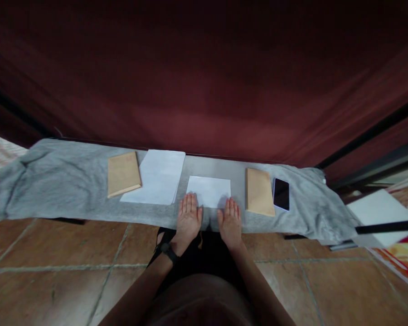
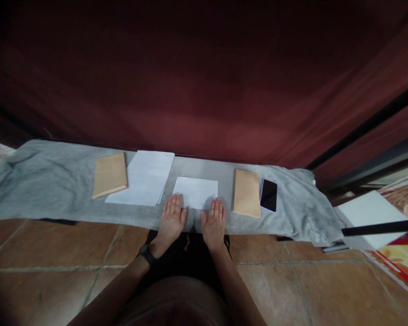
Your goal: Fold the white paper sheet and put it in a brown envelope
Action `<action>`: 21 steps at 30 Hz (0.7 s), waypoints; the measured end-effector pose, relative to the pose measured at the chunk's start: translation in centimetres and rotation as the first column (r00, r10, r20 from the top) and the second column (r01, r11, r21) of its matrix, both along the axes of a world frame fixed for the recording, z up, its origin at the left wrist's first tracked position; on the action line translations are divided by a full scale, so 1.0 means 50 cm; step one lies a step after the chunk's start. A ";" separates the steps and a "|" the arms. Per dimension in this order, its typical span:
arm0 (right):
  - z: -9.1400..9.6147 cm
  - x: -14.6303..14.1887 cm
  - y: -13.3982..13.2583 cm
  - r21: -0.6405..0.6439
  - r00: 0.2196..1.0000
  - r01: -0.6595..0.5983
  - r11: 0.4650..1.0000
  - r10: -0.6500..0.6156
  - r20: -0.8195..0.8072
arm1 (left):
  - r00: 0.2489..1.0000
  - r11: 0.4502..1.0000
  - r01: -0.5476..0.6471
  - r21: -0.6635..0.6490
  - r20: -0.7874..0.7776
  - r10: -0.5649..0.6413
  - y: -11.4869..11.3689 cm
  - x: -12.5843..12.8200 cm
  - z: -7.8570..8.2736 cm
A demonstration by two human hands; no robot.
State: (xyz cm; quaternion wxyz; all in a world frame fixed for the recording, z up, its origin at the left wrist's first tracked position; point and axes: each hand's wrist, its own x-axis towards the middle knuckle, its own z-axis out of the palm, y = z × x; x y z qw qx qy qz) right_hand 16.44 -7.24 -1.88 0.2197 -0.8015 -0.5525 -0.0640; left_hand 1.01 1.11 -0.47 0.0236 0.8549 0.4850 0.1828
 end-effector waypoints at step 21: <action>-0.018 0.003 0.069 -0.031 0.992 -0.103 0.994 0.105 0.066 | 0.992 0.993 0.095 -0.070 -0.081 -0.101 0.071 0.032 -0.025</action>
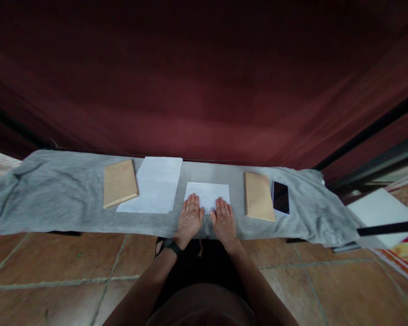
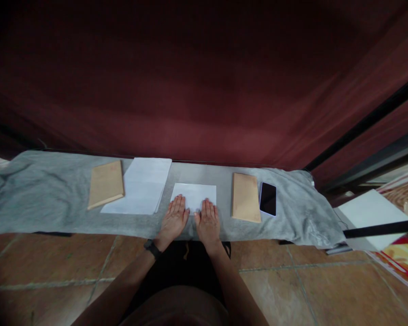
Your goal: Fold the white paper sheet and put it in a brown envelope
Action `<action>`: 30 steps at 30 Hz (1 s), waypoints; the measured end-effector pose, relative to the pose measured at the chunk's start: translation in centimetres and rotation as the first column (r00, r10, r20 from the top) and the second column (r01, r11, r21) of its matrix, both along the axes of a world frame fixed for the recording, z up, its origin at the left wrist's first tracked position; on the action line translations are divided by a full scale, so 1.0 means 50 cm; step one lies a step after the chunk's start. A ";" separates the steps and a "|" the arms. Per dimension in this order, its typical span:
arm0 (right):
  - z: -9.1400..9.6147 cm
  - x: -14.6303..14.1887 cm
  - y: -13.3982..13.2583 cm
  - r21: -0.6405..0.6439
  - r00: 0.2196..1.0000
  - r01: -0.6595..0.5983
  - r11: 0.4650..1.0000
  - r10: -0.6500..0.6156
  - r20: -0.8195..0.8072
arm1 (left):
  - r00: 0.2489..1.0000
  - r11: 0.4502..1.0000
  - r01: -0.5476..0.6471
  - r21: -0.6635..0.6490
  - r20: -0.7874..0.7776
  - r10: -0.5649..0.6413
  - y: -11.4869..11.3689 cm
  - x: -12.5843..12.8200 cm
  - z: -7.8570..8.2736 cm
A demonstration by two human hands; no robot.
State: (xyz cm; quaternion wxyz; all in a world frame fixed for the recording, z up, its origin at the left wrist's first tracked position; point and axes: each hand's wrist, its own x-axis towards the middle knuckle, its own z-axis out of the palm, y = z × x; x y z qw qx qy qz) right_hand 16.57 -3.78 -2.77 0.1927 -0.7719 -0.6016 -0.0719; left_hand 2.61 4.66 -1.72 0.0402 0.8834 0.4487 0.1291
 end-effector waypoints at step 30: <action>0.010 0.028 -0.017 0.061 0.975 0.205 0.977 -0.199 -0.094 | 0.963 0.970 -0.227 0.088 0.171 0.210 -0.004 -0.019 0.008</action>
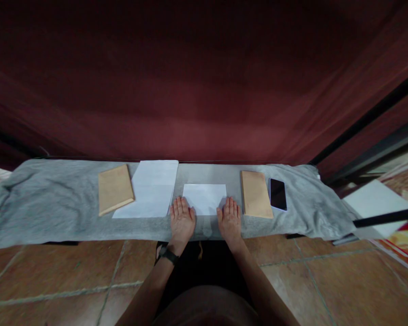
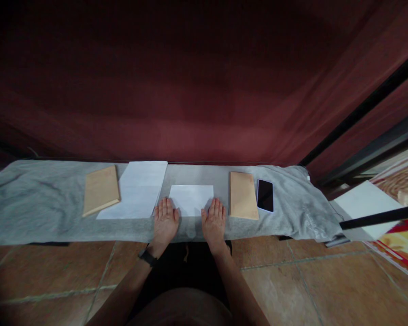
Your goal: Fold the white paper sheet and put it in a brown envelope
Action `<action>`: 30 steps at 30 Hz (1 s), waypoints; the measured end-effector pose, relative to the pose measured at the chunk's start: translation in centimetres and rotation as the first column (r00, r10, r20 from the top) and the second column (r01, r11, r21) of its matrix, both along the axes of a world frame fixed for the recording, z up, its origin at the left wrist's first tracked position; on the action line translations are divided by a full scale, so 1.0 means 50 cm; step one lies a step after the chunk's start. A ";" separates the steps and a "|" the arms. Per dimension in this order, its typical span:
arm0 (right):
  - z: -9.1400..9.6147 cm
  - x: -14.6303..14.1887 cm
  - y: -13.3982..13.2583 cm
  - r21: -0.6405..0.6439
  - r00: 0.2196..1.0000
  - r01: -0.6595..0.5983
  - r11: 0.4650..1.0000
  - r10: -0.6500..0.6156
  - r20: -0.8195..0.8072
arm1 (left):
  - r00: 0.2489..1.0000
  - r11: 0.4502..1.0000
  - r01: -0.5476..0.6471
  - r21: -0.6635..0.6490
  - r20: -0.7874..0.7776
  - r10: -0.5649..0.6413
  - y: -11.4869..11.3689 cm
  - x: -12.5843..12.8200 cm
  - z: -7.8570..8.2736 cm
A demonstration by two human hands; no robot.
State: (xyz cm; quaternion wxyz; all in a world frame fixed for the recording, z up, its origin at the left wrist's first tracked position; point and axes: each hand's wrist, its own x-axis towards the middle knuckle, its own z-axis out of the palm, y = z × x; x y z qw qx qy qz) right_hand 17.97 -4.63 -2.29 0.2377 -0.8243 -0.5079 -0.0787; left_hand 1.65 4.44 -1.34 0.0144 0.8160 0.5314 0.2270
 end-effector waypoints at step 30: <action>-0.016 0.010 0.075 -0.011 0.999 -0.028 1.000 0.028 0.035 | 0.997 0.995 0.046 -0.093 -0.064 -0.052 0.070 0.046 -0.017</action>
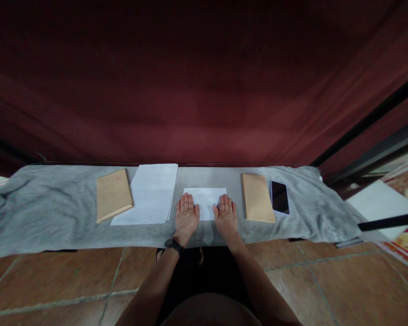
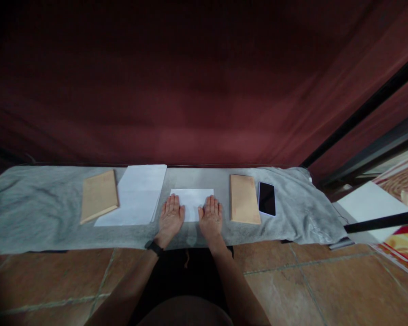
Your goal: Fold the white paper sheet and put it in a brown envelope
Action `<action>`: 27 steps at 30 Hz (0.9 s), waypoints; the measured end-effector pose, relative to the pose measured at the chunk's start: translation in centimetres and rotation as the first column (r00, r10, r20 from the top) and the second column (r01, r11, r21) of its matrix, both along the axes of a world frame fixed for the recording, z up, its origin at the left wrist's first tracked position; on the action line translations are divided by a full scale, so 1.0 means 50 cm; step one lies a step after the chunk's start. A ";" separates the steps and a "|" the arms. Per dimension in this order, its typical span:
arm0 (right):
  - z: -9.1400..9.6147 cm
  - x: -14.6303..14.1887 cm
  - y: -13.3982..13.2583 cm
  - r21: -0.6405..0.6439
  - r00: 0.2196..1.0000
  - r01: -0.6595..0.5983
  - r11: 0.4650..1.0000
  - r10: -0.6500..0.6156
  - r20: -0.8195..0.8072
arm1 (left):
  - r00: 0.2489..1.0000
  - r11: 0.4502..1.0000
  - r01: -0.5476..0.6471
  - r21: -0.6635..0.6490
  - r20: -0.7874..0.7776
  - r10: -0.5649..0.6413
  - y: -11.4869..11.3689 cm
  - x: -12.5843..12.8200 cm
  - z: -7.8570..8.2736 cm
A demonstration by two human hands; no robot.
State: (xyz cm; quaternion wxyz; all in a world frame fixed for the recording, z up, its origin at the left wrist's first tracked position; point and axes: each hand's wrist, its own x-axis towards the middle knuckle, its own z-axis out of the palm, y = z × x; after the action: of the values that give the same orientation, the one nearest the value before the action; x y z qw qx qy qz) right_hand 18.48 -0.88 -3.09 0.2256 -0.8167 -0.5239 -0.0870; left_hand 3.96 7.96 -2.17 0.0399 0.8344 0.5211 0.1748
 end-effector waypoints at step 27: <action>0.027 0.010 0.020 -0.105 0.995 -0.068 0.992 0.060 -0.074 | 0.987 0.988 0.157 -0.004 -0.046 -0.157 -0.002 0.029 0.020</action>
State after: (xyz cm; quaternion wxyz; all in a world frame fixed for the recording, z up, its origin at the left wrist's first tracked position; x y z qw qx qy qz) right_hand 18.96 0.10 -1.75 0.2024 -0.8131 -0.5453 -0.0224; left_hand 5.39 7.88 -1.15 0.0418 0.8767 0.4547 0.1517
